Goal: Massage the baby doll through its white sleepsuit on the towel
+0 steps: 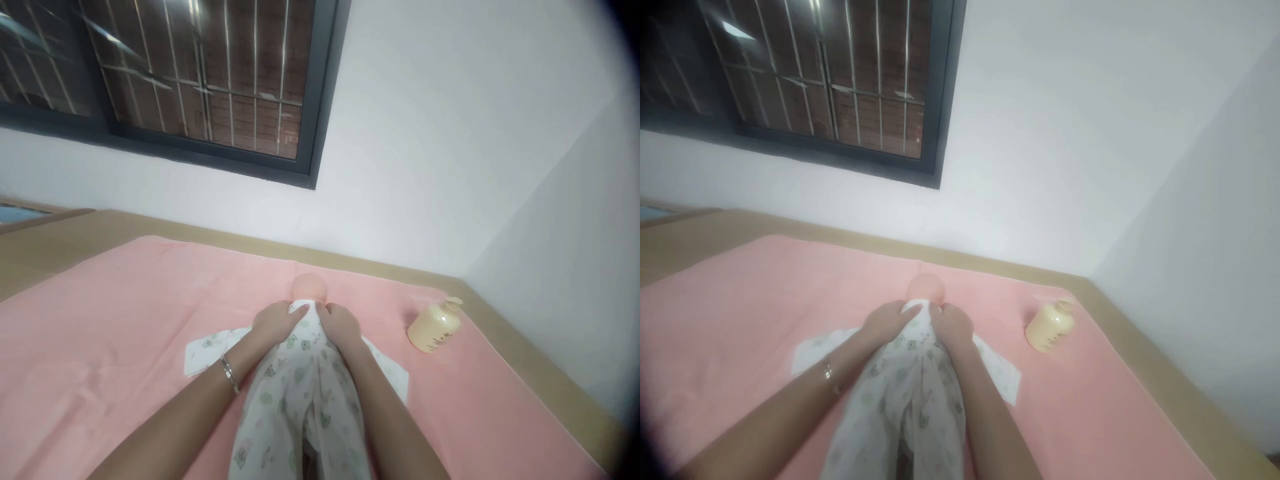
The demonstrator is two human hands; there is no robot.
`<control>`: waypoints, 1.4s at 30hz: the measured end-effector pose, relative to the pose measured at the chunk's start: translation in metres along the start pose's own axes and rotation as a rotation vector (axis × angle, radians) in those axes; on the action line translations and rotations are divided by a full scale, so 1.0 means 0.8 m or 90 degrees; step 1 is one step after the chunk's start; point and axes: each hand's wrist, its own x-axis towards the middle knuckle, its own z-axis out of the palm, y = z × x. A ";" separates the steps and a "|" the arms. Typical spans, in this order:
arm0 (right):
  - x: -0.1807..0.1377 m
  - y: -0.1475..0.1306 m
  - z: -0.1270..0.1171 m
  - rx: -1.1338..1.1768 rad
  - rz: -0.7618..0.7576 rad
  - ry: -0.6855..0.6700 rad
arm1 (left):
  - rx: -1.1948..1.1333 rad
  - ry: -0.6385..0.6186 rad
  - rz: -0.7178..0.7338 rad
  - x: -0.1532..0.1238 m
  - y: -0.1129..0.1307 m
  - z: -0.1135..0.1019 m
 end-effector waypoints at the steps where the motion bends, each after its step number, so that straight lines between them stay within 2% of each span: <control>1: 0.000 0.000 -0.001 0.001 0.001 -0.003 | 0.001 -0.002 0.000 0.000 0.001 0.000; 6: -0.005 -0.009 -0.011 -0.022 -0.003 -0.031 | 0.004 -0.006 -0.001 -0.005 0.005 -0.003; 10: -0.035 -0.028 -0.025 -0.162 -0.025 -0.014 | 0.020 0.016 0.001 -0.009 0.006 -0.004; 12: -0.059 -0.037 -0.031 -0.247 -0.085 0.014 | 0.042 0.036 0.005 -0.009 0.006 -0.004; 15: -0.087 -0.045 -0.037 -0.303 -0.256 -0.005 | 0.097 0.074 0.051 -0.009 0.008 -0.005; 17: -0.091 -0.047 -0.039 -0.296 -0.290 -0.021 | 0.140 0.092 0.084 -0.014 0.012 -0.006; 20: -0.074 -0.043 -0.041 -0.232 -0.218 -0.015 | 0.240 0.088 0.116 -0.032 0.025 -0.010; 23: -0.047 -0.034 -0.041 -0.125 -0.107 -0.038 | 0.363 0.043 0.140 -0.061 0.041 -0.014; 25: -0.037 -0.030 -0.040 -0.083 -0.064 -0.057 | 0.394 0.015 0.148 -0.077 0.049 -0.015; 27: -0.040 -0.031 -0.040 -0.105 -0.060 -0.048 | 0.380 0.003 0.160 -0.083 0.050 -0.015; 30: -0.061 -0.041 -0.043 -0.198 -0.127 -0.011 | 0.334 -0.004 0.204 -0.070 0.039 -0.016; 33: -0.074 -0.046 -0.049 -0.209 -0.181 -0.008 | 0.218 0.002 0.158 -0.042 0.019 -0.018; 35: -0.069 -0.041 -0.050 -0.153 -0.156 -0.022 | 0.132 -0.005 0.099 -0.029 0.010 -0.019; 37: -0.054 -0.029 -0.047 -0.079 -0.110 -0.042 | 0.105 -0.007 0.079 -0.026 0.008 -0.019; 42: -0.017 -0.001 -0.030 0.018 0.011 -0.074 | 0.233 0.021 0.147 -0.059 0.027 -0.016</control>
